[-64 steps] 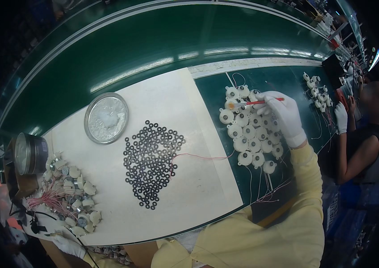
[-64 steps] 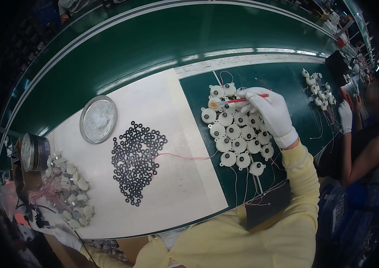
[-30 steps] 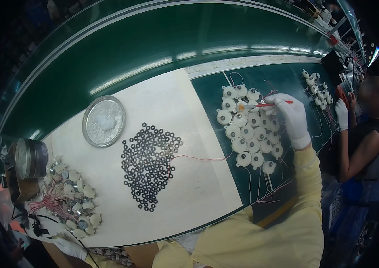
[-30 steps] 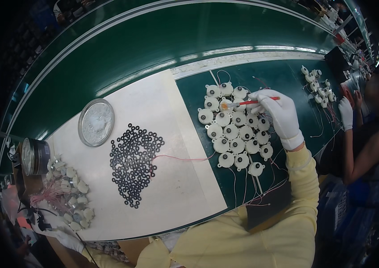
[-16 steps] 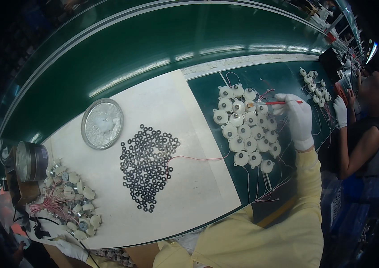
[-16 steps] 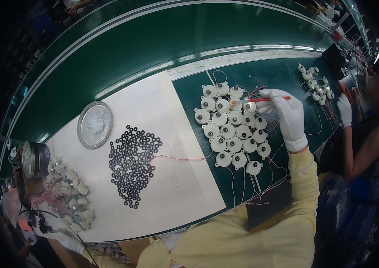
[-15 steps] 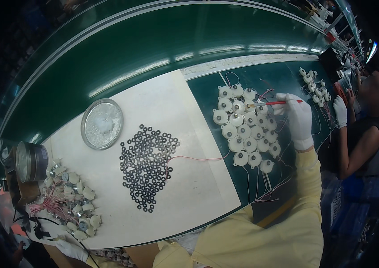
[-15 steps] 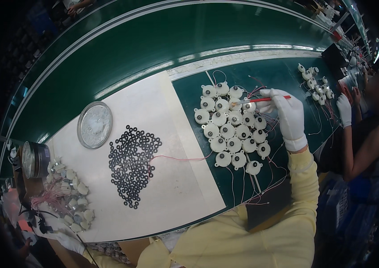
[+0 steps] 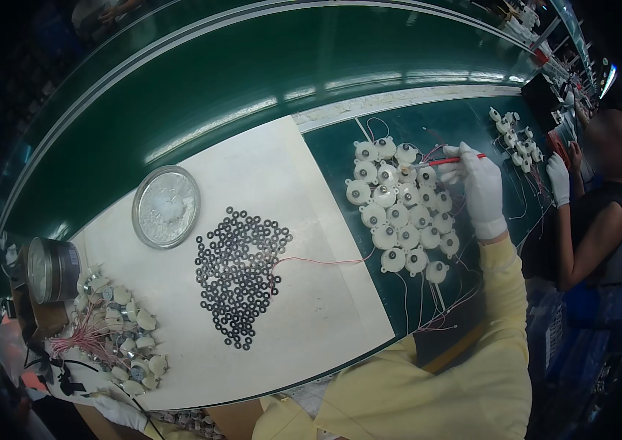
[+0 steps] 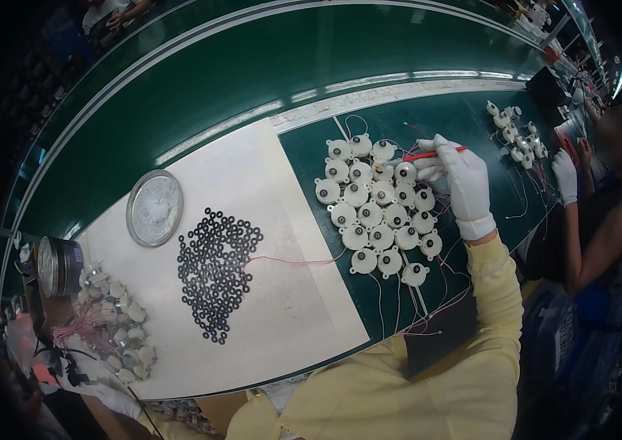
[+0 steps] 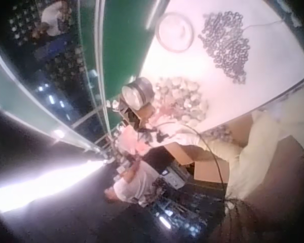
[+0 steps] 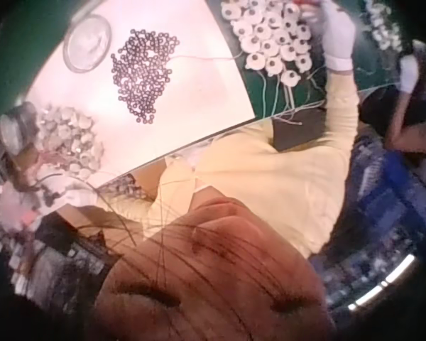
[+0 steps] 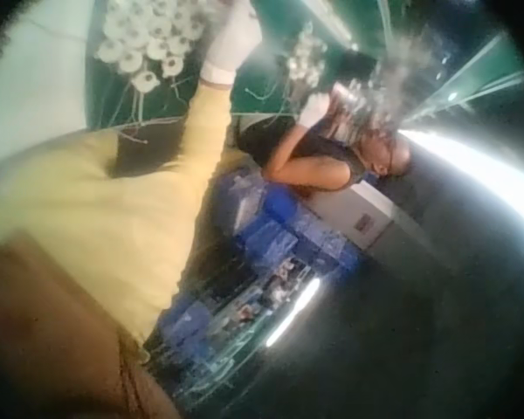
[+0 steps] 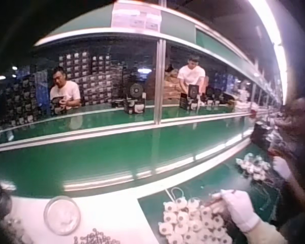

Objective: The person assembles small white cylindrical electronic components by inserting wires and securing them with black washers. They then use a red-handled brush to apply a white substance from a metal dish onto the components, which are arranged on a green workbench.

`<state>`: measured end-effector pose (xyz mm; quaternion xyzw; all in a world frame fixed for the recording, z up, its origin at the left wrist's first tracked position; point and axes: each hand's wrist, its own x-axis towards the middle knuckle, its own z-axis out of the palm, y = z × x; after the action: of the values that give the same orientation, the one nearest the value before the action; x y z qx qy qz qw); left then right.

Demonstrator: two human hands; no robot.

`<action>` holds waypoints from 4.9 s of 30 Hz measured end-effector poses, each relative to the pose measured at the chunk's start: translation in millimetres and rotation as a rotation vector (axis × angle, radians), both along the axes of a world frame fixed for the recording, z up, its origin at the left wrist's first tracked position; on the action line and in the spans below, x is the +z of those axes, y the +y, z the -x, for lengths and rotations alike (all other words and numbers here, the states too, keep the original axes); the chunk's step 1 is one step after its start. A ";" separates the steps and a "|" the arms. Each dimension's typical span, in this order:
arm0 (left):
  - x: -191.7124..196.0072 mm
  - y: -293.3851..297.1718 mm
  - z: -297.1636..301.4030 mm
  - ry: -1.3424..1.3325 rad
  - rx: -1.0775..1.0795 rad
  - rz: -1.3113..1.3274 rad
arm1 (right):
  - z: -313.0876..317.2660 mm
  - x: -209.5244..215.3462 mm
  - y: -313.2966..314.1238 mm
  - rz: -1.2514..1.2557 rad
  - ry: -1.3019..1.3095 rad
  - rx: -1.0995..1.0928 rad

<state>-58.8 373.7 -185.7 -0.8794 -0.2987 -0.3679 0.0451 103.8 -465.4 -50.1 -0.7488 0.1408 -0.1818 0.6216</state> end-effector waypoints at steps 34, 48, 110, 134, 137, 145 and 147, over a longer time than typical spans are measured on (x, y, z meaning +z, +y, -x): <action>22.8 -30.3 -7.0 -0.074 -0.036 0.238 | 24.3 1.4 -12.8 0.102 -0.008 0.122; 2.5 8.3 5.4 0.016 -0.004 0.177 | 28.8 -2.4 -12.0 0.096 -0.013 0.094; 23.8 -43.2 -6.2 -0.160 -0.062 0.414 | 13.4 23.7 77.6 0.812 -0.243 0.414; 10.1 -26.7 -1.2 -0.215 -0.105 0.405 | 23.7 3.9 60.3 0.502 -0.086 0.334; -0.7 -12.4 4.0 -0.164 -0.102 0.320 | 26.2 0.1 55.8 0.505 -0.109 0.324; 0.5 -15.5 3.2 -0.098 -0.074 0.265 | 38.4 4.6 48.5 0.398 -0.106 0.255; 5.5 -19.2 5.8 -0.072 -0.064 0.269 | 42.8 14.1 48.8 0.363 -0.078 0.226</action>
<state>-64.7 354.5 -180.2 -0.8728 -0.3185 -0.3571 -0.0959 60.9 -416.6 -36.0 -0.8521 -0.0030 -0.1621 0.4977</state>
